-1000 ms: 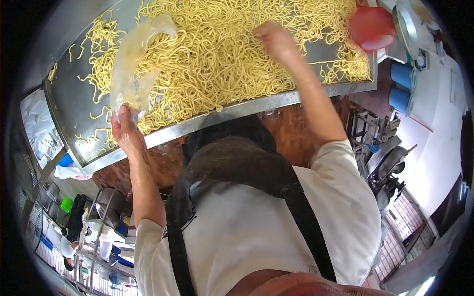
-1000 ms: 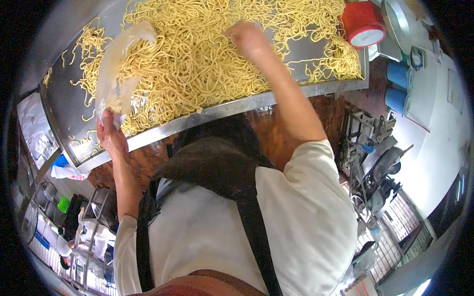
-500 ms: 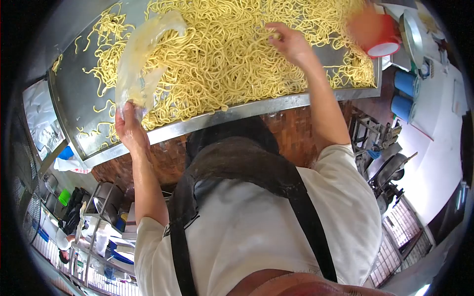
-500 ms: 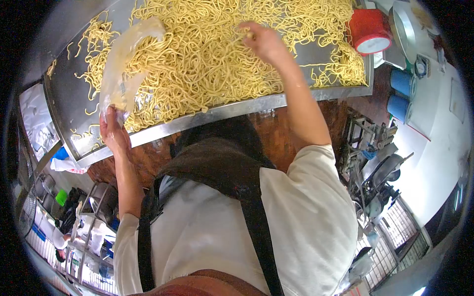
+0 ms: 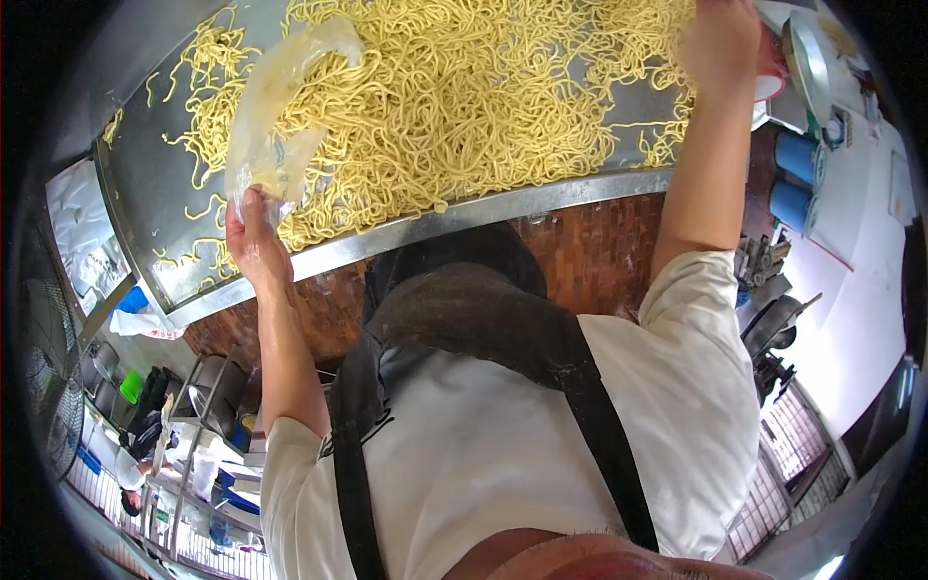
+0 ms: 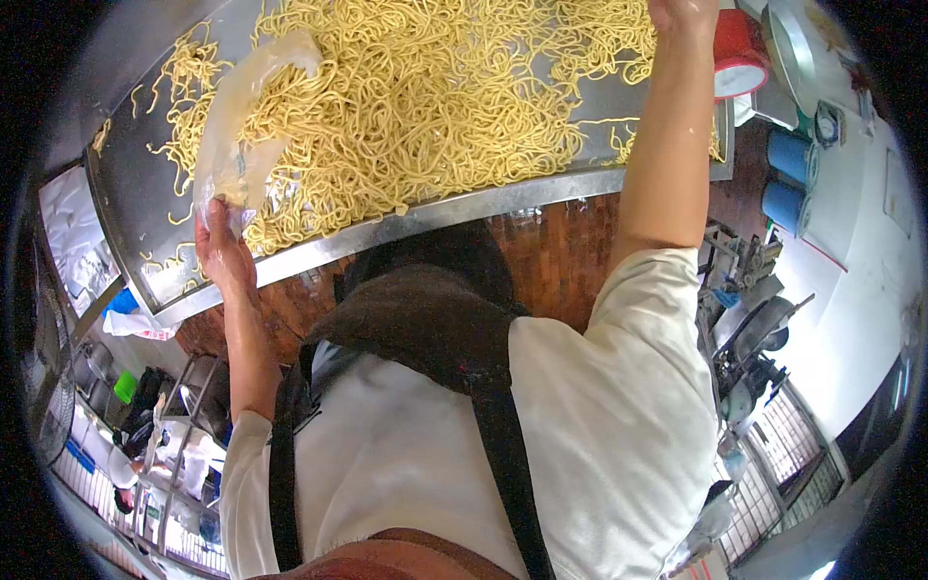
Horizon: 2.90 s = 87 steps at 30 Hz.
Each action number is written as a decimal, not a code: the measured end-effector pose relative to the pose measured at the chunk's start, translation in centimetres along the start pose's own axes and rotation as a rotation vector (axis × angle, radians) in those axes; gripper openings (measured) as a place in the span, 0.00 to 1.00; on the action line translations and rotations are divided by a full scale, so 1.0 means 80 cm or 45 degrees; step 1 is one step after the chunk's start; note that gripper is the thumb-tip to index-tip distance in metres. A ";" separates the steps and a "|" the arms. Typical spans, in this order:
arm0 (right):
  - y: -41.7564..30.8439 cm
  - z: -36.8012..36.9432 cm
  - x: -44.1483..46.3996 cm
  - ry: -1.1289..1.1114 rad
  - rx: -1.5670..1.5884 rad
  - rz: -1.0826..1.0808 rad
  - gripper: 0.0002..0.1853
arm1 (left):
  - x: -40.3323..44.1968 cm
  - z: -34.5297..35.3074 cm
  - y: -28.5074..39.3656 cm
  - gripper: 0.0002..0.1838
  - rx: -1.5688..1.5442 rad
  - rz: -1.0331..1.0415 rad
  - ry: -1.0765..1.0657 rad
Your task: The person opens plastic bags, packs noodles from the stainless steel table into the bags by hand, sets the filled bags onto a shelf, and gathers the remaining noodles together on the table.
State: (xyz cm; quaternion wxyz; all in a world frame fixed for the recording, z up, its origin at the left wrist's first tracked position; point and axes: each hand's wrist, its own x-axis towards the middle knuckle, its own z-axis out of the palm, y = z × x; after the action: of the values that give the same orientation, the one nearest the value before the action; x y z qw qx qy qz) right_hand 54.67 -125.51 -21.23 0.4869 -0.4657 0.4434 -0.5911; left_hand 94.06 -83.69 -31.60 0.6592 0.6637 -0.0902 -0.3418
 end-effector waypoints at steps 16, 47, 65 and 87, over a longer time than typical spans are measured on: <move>0.190 0.011 -0.358 -0.960 -1.486 -0.296 0.35 | 0.004 -0.018 -0.003 0.10 -0.092 -0.004 0.016; 0.170 -0.003 -0.264 -0.837 -1.194 0.139 0.27 | -0.006 -0.033 -0.010 0.15 0.077 -0.017 0.042; 0.154 0.094 -0.261 -1.119 -1.198 -0.136 0.07 | -0.018 -0.029 -0.010 0.16 0.113 -0.023 0.013; 0.045 0.028 -0.130 -0.610 -0.628 -0.134 0.07 | -0.018 -0.020 0.003 0.17 0.098 -0.035 0.045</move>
State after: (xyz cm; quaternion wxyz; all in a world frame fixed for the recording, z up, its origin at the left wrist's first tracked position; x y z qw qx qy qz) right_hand 58.41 -115.85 -25.63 0.4187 -0.7171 0.4214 -0.3645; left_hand 93.92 -81.61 -31.08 0.6298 0.6958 -0.0826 -0.3353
